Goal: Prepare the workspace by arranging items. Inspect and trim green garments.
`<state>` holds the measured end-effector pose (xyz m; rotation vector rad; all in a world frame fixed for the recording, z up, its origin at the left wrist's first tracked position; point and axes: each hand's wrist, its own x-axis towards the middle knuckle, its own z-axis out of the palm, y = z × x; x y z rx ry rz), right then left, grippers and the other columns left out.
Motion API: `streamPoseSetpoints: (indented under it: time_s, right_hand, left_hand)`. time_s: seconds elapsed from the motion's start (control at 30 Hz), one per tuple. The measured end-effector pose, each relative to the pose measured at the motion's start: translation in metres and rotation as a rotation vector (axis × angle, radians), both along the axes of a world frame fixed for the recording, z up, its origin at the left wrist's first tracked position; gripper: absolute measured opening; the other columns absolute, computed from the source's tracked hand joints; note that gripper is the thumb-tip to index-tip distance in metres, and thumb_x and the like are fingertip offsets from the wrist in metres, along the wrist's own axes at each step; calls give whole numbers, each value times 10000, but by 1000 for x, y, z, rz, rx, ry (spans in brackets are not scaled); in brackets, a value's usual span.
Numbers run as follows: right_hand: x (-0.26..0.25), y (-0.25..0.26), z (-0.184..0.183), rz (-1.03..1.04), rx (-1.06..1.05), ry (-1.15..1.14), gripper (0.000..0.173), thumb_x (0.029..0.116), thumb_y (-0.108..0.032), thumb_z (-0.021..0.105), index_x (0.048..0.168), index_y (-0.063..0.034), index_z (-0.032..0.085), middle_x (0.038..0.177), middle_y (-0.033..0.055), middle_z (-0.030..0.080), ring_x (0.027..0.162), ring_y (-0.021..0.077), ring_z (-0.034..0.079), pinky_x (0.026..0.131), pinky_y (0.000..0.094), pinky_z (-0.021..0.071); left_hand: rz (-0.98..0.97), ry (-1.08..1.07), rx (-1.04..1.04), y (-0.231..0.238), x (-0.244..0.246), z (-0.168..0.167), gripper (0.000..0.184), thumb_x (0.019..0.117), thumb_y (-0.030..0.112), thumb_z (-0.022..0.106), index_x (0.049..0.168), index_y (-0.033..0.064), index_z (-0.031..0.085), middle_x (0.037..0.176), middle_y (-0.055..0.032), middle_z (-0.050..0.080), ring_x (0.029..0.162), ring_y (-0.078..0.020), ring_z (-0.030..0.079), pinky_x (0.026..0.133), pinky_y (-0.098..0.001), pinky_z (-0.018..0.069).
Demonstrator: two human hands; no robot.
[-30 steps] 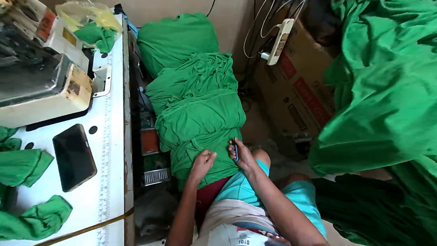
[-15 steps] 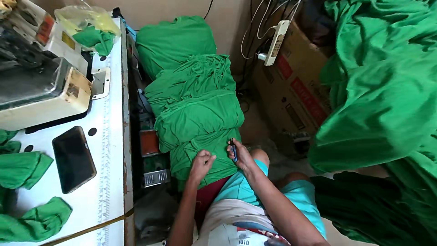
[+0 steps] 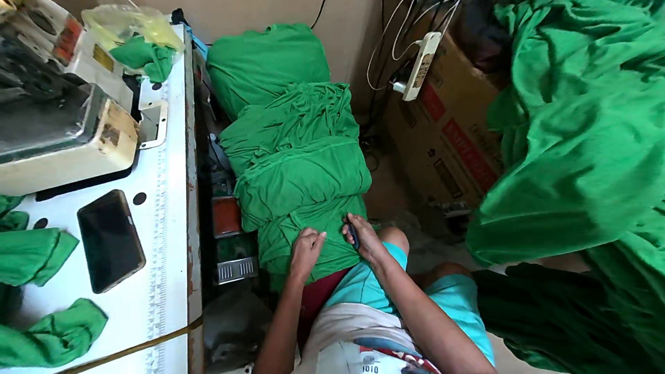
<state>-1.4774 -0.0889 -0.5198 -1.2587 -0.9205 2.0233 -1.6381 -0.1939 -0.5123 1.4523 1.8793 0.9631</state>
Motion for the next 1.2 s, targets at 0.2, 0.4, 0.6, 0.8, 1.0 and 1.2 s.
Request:
streamPoseSetpoints:
  time_s: [0.2, 0.4, 0.6, 0.8, 1.0, 1.2]
  right_hand:
    - [1, -5, 1, 82, 108, -47, 219, 1112, -209, 434, 1135, -11, 524, 730, 8, 594, 515, 52, 500, 489, 189, 434]
    - [1, -12, 8, 359, 325, -336, 304, 1091, -224, 478, 1256, 31, 488, 846, 59, 597, 649, 104, 546, 633, 274, 482]
    - [5, -12, 11, 485, 403, -396, 307, 1074, -209, 508, 1239, 49, 509, 886, 93, 608, 716, 136, 585, 681, 304, 509]
    - [7, -11, 12, 608, 436, -412, 264, 1049, -212, 564, 1174, 21, 554, 857, 80, 621, 717, 131, 586, 695, 312, 500]
    - [0, -11, 13, 724, 530, -586, 319, 1060, -275, 547, 1212, 5, 573, 975, 160, 672, 878, 269, 674, 853, 471, 542]
    - [-1, -12, 12, 730, 534, -617, 305, 1076, -272, 514, 1199, -2, 584, 973, 162, 668, 877, 282, 672, 855, 485, 537]
  left_hand:
    - [-3, 100, -118, 5, 8, 9, 396, 971, 316, 676, 1149, -37, 661, 1158, -219, 652, 1044, -322, 654, 920, -454, 543]
    - [-129, 280, -216, 10, 13, 16, 277, 1030, 172, 581, 1174, -24, 714, 1282, -213, 639, 1261, -369, 576, 1094, -446, 456]
    - [-198, 282, -245, 18, -2, 20, 295, 1079, 133, 465, 1201, -52, 661, 1241, -235, 640, 1187, -375, 628, 1046, -482, 491]
    - [-178, 340, -288, 22, 1, 18, 294, 1089, 110, 420, 1236, -37, 628, 1286, -227, 610, 1169, -368, 639, 1005, -471, 520]
    - [-154, 374, -284, 22, 6, 14, 297, 1090, 127, 425, 1250, -18, 629, 1312, -212, 609, 1215, -359, 621, 1009, -474, 519]
    - [-80, 301, -285, 20, 5, 16, 301, 1089, 119, 416, 1253, -40, 612, 1352, -224, 590, 1172, -346, 649, 994, -463, 530]
